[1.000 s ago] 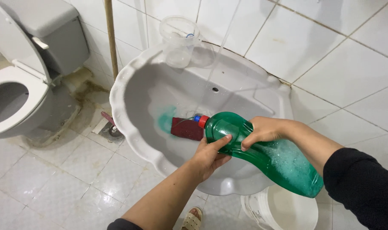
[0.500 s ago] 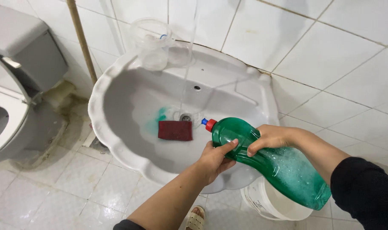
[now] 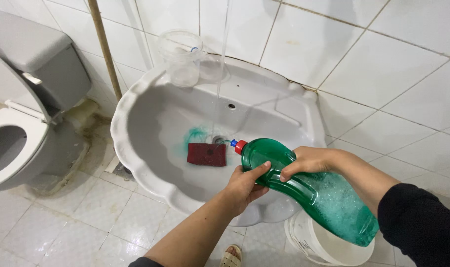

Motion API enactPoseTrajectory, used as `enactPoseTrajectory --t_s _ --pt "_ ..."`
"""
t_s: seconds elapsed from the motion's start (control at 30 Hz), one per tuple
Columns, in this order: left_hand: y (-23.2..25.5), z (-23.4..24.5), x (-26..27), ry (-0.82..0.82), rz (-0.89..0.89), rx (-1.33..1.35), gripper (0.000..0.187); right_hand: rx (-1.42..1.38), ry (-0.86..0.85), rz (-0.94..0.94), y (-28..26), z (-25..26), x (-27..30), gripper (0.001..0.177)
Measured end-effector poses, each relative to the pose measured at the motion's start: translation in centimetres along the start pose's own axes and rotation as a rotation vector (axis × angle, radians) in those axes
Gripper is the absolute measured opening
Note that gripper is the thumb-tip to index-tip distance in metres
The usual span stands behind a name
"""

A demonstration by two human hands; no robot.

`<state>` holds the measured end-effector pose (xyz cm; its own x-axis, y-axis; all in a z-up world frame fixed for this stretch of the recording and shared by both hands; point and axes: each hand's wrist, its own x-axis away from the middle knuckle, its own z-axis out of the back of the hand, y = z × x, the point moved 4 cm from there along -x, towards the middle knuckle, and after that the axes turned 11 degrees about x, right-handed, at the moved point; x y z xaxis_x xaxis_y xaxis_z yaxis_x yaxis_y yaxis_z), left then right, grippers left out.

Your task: Washing a sponge and a plastic cup in a bathroom sink, then pouring detergent into the cup.

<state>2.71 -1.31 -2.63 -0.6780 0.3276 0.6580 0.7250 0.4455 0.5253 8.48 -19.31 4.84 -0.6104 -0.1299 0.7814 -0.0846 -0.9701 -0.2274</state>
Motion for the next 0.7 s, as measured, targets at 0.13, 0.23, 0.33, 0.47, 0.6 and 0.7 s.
enactPoseTrajectory --t_s 0.13,0.23,0.33,0.47,0.6,0.7 --pt "0.5 0.2 0.2 0.017 -0.026 -0.004 0.073 -0.031 0.001 0.015 -0.2 -0.1 0.1 0.047" --pt "1.1 -0.1 0.8 0.039 -0.071 -0.051 0.075 -0.085 0.015 0.069 0.3 -0.5 -0.5 0.045" --pt "1.9 -0.6 1.4 0.072 -0.141 -0.088 0.078 -0.137 0.046 0.156 1.3 -1.0 -1.2 0.046" --pt "3.5 -1.5 2.5 0.072 -0.349 -0.113 0.080 -0.312 0.088 0.269 1.4 -1.5 -1.5 0.055" --pt "5.8 -1.5 3.4 0.063 -0.518 -0.124 0.071 -0.522 0.104 0.336 0.0 -2.0 -1.3 0.064" --pt "6.2 -0.1 3.5 0.043 -0.533 -0.045 0.062 -0.548 0.121 0.421 -0.7 -3.0 -2.2 0.069"
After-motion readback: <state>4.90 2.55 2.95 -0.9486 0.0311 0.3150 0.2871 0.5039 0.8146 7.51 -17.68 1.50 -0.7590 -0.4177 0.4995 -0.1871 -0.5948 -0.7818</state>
